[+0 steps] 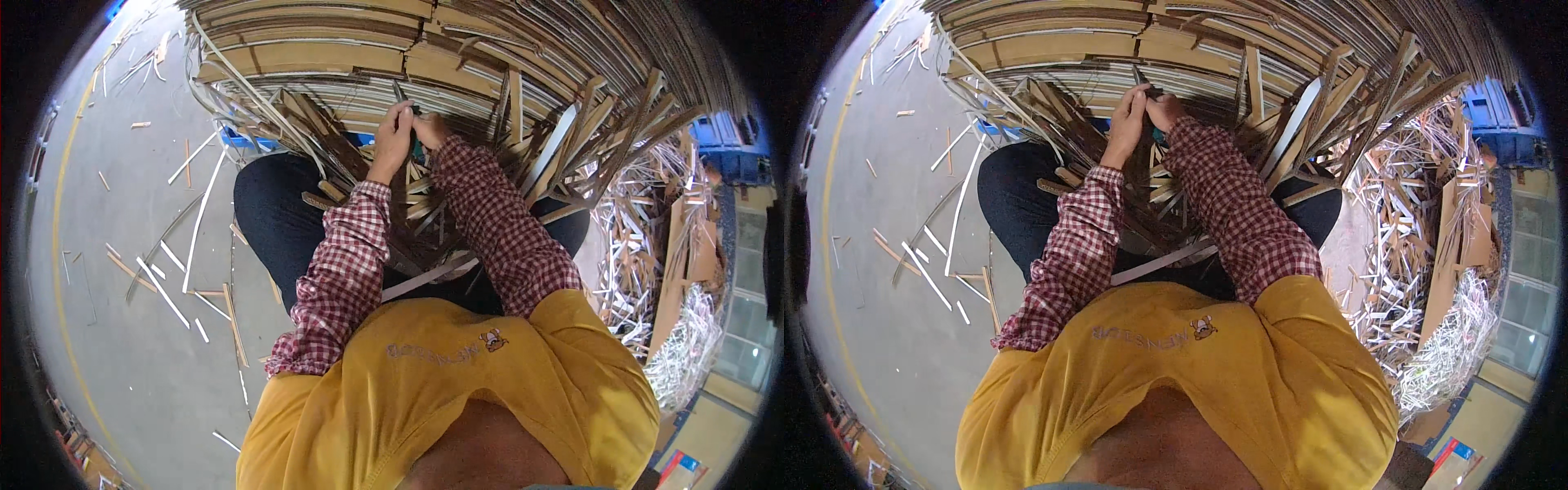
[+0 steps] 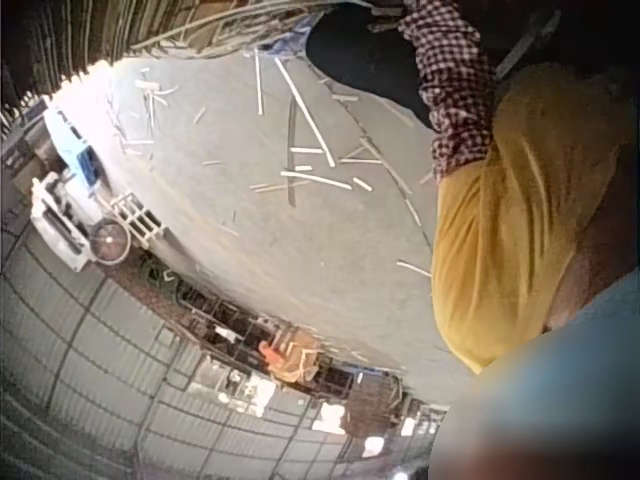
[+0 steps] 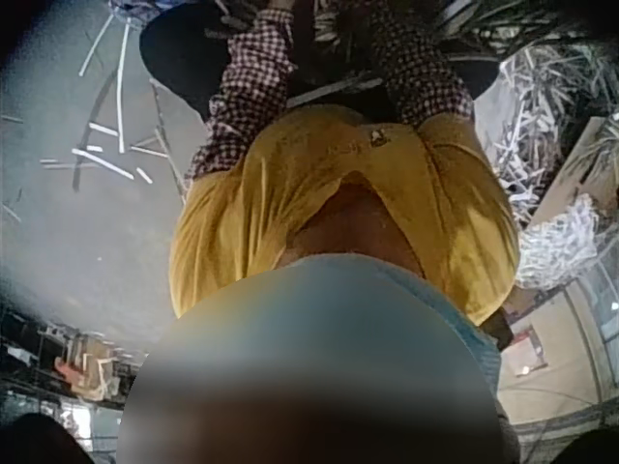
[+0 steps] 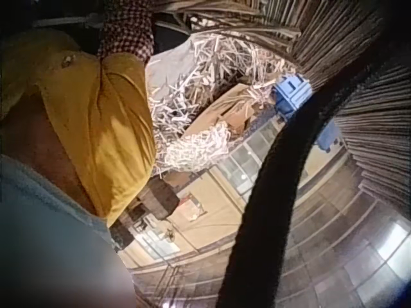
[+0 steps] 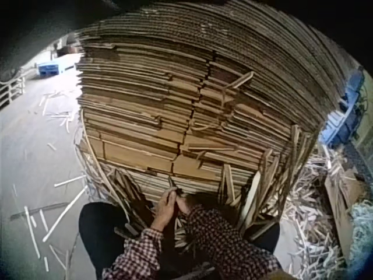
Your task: The person is cutting and removing plastic strapping bands from a large stack of cardboard sheets using a pair of pliers.
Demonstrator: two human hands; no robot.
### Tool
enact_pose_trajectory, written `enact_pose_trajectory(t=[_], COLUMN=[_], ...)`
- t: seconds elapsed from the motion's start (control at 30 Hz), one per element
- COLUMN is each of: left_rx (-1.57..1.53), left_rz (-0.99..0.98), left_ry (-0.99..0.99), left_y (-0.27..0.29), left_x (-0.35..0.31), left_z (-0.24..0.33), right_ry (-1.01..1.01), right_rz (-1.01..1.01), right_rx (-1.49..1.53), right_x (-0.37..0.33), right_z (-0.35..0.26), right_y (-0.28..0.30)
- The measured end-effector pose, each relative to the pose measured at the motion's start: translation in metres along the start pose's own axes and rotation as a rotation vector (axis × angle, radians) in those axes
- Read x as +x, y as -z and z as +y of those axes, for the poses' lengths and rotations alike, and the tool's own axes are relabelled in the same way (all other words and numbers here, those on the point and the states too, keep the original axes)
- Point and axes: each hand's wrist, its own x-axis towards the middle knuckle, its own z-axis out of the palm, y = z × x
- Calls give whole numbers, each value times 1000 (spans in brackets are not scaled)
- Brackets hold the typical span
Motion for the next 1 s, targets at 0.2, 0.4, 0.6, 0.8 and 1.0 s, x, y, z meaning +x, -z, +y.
enact_pose_trajectory(t=[0.2, 0.4, 0.6, 0.8, 1.0], left_rx=[86, 116, 51, -153, 20], left_rz=[-113, -191, -222, -170, -424], left_ry=[49, -26, 188, 115, 158], left_y=[6, 14, 10, -4, -34], left_x=[6, 3, 13, -13, -46], left_z=[-4, 14, 1, -7, 2], right_ry=[-153, 26, 161, 150, -231], right_rz=[232, 239, 141, 52, -10], right_rx=[357, 9, -169, 162, -18], right_x=[-13, -8, -9, -29, -121], right_z=[-7, 2, 8, 27, 82], right_y=[-17, -22, -18, -23, -33])
